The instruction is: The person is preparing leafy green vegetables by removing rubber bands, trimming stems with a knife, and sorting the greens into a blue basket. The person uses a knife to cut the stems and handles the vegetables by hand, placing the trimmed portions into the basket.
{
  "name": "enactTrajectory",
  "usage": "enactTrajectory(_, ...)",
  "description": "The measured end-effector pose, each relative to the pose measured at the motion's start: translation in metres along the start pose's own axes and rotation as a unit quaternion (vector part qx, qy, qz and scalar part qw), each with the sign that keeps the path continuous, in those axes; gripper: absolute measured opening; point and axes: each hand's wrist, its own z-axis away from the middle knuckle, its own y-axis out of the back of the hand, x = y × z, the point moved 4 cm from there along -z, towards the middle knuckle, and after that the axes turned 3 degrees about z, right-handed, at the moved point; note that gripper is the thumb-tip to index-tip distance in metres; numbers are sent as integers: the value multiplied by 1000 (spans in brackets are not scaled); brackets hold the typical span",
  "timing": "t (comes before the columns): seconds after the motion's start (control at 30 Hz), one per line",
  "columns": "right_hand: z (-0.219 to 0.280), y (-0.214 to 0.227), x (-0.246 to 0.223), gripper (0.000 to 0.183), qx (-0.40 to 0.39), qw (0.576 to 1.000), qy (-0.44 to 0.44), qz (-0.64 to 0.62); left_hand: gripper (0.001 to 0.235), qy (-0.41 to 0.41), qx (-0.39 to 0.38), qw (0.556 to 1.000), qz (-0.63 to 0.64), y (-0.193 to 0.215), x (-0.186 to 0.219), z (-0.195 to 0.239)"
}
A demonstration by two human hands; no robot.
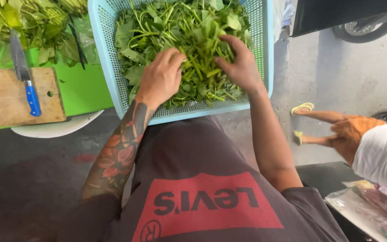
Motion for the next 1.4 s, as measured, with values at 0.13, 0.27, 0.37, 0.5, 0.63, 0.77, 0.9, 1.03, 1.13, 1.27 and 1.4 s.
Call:
enactTrajectory(0.13,5,16,4,49,45,995,75,42,28,39,53,998,-5,28,-15,-10)
enactTrajectory(0.27,28,35,20,50,109,974,76,186,42,115,16,980,-163,49,-20,-4)
enactTrajectory(0.37,37,28,13,55,92,974,49,203,47,61,21,989,-130,39,13,-16)
enactTrajectory(0.5,34,-15,37,47,35,946,87,311,67,-47,-119,983,-128,-29,11,-35)
enactTrajectory(0.63,50,-2,32,16,86,934,65,341,76,14,-99,989,-110,5,-23,-37)
enactTrajectory(0.77,40,-2,4,36,127,944,114,283,40,22,-31,987,-154,13,-29,-30)
enactTrajectory(0.9,-9,-36,8,53,98,944,147,279,55,-49,-32,989,-134,-12,-2,-52)
enactTrajectory(1.03,-8,-27,33,45,93,915,88,383,24,18,-93,986,-137,-10,-26,-43)
enactTrajectory(1.13,20,-12,36,17,125,901,34,415,29,61,-90,985,-131,10,-29,-20)
enactTrajectory(1.27,14,-9,5,24,192,923,139,304,22,62,-45,993,-91,19,-35,-21)
enactTrajectory(1.4,-28,-45,5,58,109,953,141,245,48,26,-10,987,-161,-4,-37,-33)
